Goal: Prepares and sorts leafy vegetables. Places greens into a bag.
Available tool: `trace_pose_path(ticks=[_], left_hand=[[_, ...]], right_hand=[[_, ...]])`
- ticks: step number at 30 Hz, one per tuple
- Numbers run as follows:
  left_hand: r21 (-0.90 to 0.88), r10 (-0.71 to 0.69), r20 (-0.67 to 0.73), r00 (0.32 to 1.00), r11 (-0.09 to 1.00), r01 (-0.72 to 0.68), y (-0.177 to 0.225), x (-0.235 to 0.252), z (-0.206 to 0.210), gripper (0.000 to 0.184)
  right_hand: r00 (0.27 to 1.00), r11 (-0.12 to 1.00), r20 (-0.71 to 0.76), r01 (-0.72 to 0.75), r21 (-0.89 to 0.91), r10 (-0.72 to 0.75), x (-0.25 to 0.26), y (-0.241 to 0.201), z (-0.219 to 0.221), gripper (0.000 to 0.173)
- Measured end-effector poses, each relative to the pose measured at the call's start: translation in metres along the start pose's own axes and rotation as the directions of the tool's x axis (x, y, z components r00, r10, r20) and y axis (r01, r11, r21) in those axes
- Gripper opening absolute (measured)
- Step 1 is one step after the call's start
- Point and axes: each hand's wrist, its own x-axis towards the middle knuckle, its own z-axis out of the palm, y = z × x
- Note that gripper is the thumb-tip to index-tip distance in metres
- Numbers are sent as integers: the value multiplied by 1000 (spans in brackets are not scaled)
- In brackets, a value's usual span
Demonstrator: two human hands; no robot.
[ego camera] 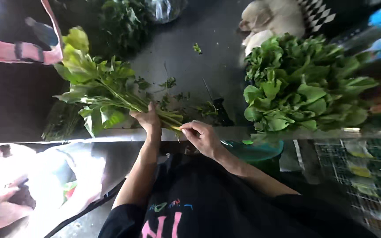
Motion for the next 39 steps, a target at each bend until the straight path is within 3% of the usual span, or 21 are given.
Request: trace_pose_path(ticks=[4,8,10,12,14,16,19,21,23,26,28,31,34,35,37,39], left_hand=[[241,27,12,1000,970,-29,6,-11,9,104],[302,81,16,997,950,-82,14,-12,20,104],[268,102,0,995,959,-98,16,-6,24,104],[135,80,-17,997,988,-77,18,4,25,107],[20,23,-54,998,1000,-22,23,15,26,105],[-109,-24,-50,998,994,19,29,24,26,98],[-194,-98,-51,994,977,87,33,35,15,88],[-168,-147,-37,988,976,139,35,37,4,87],[-127,-150,43,988,980,154,30,32,-7,84],[-182,-44,253,966,979,93,9,20,-39,72],[-165,20,356,934,985,41,-6,13,-61,66],[-3,-97,395,914,994,107,-30,11,-82,72],[160,-258,354,899,964,214,-62,16,-98,74],[197,-283,344,896,954,225,-68,17,-102,73],[206,-296,370,881,950,233,-68,14,-107,72],[175,-303,420,855,952,251,-54,6,-106,70]], right_hand=[[994,950,-105,7,-312,-42,15,5,-2,14],[998,936,-59,-20,-352,-1,18,18,-1,12],[995,965,90,66,-254,-44,7,22,1,17],[939,990,339,88,-108,-47,-9,22,5,23],[819,988,562,-155,24,114,-19,22,5,28],[740,907,643,-388,165,199,-24,22,-2,27],[768,904,627,-349,245,126,-28,12,-21,24],[802,946,593,-243,214,72,-26,8,-31,25],[858,968,501,-206,141,110,-18,6,-49,24],[956,969,171,-226,-95,240,4,29,-84,21],[969,923,-73,-248,-293,237,23,66,-106,21],[939,819,-293,-308,-483,180,51,129,-124,24],[884,666,-257,-464,-584,390,49,160,-112,60],[874,645,-243,-477,-597,421,44,159,-101,65],[873,717,-203,-481,-505,442,23,136,-71,58],[854,810,-46,-508,-291,519,6,104,-42,52]])
